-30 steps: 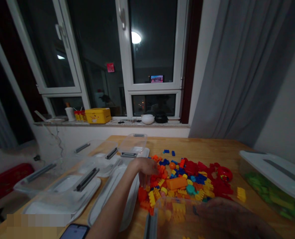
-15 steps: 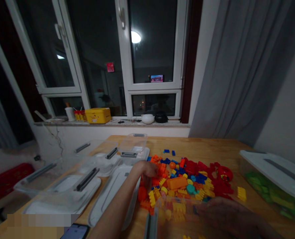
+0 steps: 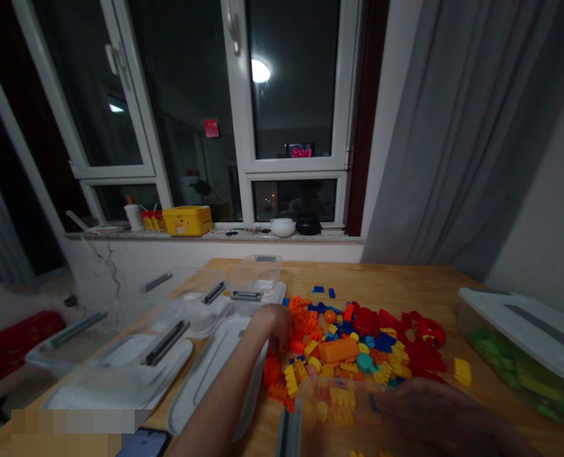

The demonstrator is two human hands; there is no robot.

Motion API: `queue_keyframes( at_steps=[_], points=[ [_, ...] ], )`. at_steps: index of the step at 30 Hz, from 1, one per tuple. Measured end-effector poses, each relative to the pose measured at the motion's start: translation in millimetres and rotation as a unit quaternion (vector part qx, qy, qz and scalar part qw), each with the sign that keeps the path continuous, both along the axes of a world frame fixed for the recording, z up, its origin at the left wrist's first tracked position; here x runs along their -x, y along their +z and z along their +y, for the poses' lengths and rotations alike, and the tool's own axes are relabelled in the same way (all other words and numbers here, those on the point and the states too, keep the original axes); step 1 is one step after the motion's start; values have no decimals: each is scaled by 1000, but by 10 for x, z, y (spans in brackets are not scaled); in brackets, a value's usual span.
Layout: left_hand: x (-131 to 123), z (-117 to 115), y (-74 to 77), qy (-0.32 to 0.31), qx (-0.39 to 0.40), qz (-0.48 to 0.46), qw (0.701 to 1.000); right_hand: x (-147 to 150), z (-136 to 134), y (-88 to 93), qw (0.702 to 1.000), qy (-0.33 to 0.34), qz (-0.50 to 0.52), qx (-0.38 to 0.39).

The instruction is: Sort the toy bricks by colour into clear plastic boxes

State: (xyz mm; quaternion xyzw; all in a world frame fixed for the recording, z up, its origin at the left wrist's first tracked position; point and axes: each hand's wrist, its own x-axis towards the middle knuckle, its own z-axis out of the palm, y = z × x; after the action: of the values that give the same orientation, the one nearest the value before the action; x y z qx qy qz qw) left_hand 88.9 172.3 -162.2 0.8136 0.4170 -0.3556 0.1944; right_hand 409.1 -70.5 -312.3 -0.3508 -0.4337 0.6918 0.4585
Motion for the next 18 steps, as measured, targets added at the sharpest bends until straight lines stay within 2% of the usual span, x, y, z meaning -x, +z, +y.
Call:
queue_keyframes(
  at_steps=[5,7,10,15,18],
  points=[
    [-17,-27,17,0,-3,-50,999,42,-19,83,1000,-3,10,6],
    [33,-34,84,-5,-8,-97,995,57,-17,105,1000,-9,4,14],
    [147,-61,266,-19,-44,-205,978,50,-1,95,1000,-6,-7,15],
    [240,-271,639,-51,-94,-411,905,0,13,19,1000,-19,-10,11],
    [152,-528,777,-56,-78,-546,832,10,15,16,1000,-8,-8,1]
  ],
)
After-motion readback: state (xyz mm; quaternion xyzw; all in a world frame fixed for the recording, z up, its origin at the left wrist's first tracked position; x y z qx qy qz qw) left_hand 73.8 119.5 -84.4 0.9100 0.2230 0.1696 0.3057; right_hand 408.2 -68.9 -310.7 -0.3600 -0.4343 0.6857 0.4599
